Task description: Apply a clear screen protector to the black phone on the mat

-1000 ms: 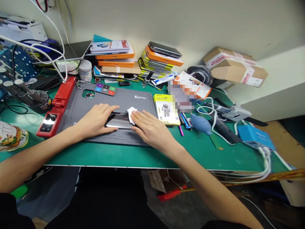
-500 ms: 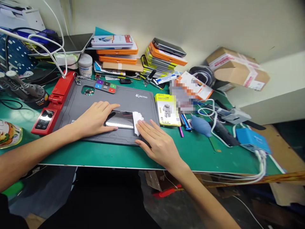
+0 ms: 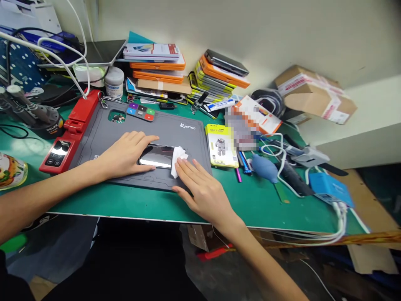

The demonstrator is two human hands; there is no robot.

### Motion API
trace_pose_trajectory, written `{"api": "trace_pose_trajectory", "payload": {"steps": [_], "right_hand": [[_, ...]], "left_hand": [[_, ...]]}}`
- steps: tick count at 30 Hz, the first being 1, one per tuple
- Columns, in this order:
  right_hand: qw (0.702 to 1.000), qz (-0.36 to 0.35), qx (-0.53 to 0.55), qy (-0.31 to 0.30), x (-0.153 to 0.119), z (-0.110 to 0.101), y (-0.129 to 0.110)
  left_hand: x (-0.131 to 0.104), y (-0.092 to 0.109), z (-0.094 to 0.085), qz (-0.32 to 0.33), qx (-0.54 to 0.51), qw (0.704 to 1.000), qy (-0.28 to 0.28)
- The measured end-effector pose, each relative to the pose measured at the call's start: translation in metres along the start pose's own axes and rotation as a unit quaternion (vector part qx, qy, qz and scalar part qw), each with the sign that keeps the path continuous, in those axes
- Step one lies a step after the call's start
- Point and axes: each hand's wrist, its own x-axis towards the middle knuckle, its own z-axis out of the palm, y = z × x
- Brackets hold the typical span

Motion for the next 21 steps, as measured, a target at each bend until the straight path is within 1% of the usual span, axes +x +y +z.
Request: {"api": "trace_pose_trajectory", "payload": {"steps": [4, 7, 9, 12, 14, 17, 19, 21], "right_hand": [[1.000, -0.017, 0.012, -0.016, 0.023, 0.005, 0.002], [0.999, -0.031, 0.001, -0.014, 0.038, 0.010, -0.005], [0.999, -0.044, -0.011, -0.009, 0.042, 0.012, -0.010], [0.997, -0.082, -0.011, -0.009, 0.042, 0.012, -0.013], [0.995, -0.101, -0.011, -0.004, 0.041, 0.010, -0.012], [0.994, -0.109, -0.024, 0.012, 0.037, 0.007, -0.009], [0.993, -0.108, -0.036, 0.021, 0.031, 0.005, -0.006], [0.993, -0.105, -0.046, 0.027, 0.022, 0.002, 0.000]], "left_hand": [[-0.001, -0.001, 0.001, -0.004, -0.006, 1.000, 0.009], [-0.002, -0.003, 0.003, 0.001, -0.013, 1.000, 0.009], [-0.002, -0.003, 0.004, 0.011, -0.020, 1.000, 0.010], [-0.003, -0.003, 0.006, 0.015, -0.043, 0.999, 0.020], [-0.003, -0.001, 0.005, 0.001, -0.065, 0.997, 0.034], [-0.003, 0.002, 0.002, -0.033, -0.104, 0.992, 0.070], [-0.004, 0.005, -0.002, -0.059, -0.144, 0.983, 0.099], [-0.004, 0.006, -0.004, -0.092, -0.208, 0.964, 0.134]]}}
